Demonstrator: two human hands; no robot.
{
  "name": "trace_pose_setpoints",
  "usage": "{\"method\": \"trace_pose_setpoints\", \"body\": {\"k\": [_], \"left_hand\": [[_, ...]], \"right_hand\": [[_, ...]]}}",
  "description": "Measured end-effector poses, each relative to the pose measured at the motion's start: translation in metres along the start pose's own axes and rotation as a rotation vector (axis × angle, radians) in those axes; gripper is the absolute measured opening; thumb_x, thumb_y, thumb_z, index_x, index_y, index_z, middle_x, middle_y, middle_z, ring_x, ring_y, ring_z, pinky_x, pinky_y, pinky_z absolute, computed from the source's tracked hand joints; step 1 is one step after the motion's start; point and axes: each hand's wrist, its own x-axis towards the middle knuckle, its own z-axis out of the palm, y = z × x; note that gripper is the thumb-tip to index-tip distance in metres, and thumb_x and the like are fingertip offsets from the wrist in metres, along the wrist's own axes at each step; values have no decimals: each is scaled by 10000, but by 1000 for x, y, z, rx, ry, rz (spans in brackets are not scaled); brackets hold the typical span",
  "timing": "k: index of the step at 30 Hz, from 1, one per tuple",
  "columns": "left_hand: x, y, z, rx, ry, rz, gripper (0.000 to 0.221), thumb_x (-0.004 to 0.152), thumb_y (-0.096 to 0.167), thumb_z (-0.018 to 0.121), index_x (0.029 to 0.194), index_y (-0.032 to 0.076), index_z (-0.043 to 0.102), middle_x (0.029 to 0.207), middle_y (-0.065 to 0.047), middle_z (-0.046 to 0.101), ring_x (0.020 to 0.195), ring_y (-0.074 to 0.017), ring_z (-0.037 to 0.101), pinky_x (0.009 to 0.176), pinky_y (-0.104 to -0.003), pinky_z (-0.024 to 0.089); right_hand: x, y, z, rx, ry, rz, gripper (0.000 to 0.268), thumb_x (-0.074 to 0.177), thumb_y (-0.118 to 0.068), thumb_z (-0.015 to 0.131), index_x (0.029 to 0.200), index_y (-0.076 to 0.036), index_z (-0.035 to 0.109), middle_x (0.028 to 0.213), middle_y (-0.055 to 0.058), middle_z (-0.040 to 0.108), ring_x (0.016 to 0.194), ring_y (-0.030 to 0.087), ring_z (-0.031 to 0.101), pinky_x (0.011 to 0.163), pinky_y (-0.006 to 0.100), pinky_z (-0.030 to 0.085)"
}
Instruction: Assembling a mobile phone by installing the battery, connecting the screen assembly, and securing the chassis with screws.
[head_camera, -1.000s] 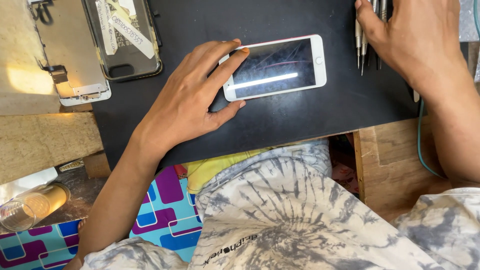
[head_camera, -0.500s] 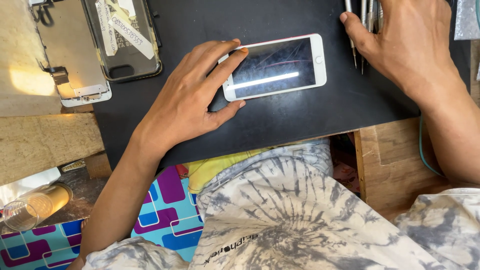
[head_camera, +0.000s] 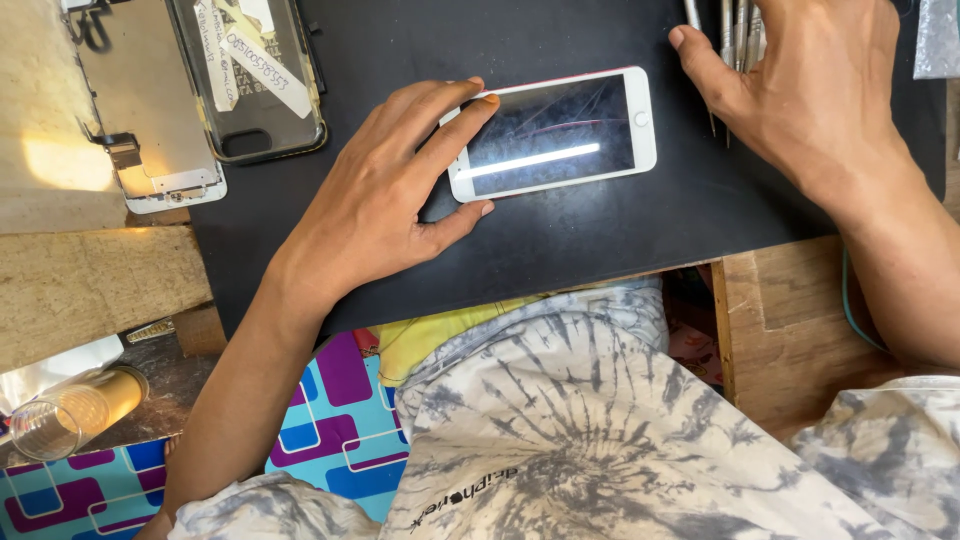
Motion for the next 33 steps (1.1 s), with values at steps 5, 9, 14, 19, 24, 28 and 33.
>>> {"method": "trace_pose_setpoints", "body": {"k": [5, 9, 14, 19, 24, 28, 33], "left_hand": [[-2, -2, 3, -10, 10, -3, 679, 1014, 206, 847, 1518, -15, 449, 1521, -205, 464, 1390, -407, 506, 1138, -551, 495], [-2, -2, 2, -15, 12, 1, 694, 1035, 235, 850, 1531, -12, 432, 1529, -206, 450, 1400, -402, 494, 1148, -550, 493], [-4, -3, 4, -27, 14, -8, 714, 1034, 229, 855, 1543, -5, 412, 1538, -202, 448, 1404, -403, 491, 1156, -548, 489], [-2, -3, 4, -21, 10, -7, 719, 1020, 244, 853, 1536, -7, 421, 1532, -200, 459, 1391, -402, 497, 1137, -547, 495], [-6, -5, 5, -6, 0, -7, 730, 1052, 256, 844, 1564, 6, 388, 1561, -199, 429, 1431, -402, 470, 1173, -557, 482], [-5, -3, 4, -32, 4, -27, 740, 1044, 247, 846, 1563, 7, 377, 1549, -195, 440, 1421, -397, 469, 1166, -545, 485], [-7, -4, 4, -12, 13, -24, 776, 1053, 254, 871, 1572, 16, 346, 1524, -187, 447, 1394, -381, 464, 1137, -519, 498]], "right_hand": [[2, -12, -17, 165, 13, -94, 342, 1271, -286, 858, 1396, 20, 770, 1186, 179, 737, 1079, 398, 694, 800, 470, 501], [20, -35, -33, 329, 1, -334, 613, 1121, -400, 833, 1450, 106, 730, 1386, 219, 703, 1233, 399, 672, 1012, 483, 531], [7, -12, -4, 120, -16, -140, 299, 1255, -296, 870, 1345, -34, 758, 1140, 145, 713, 1038, 355, 686, 788, 444, 499], [6, -6, 7, 70, -23, -3, 262, 1229, -268, 927, 1173, -94, 739, 1097, 14, 764, 1011, 243, 726, 697, 407, 527], [4, -11, 1, 75, 24, -73, 283, 1308, -272, 946, 1229, -78, 755, 1071, 33, 732, 1041, 290, 705, 756, 426, 493], [27, -43, -33, 383, -30, -360, 536, 1134, -410, 774, 1317, 94, 766, 1231, 252, 728, 1168, 395, 691, 987, 477, 540], [34, -48, -32, 411, -194, -439, 852, 895, -546, 787, 1439, 99, 665, 1316, 242, 642, 1227, 404, 615, 1011, 496, 536]]}}
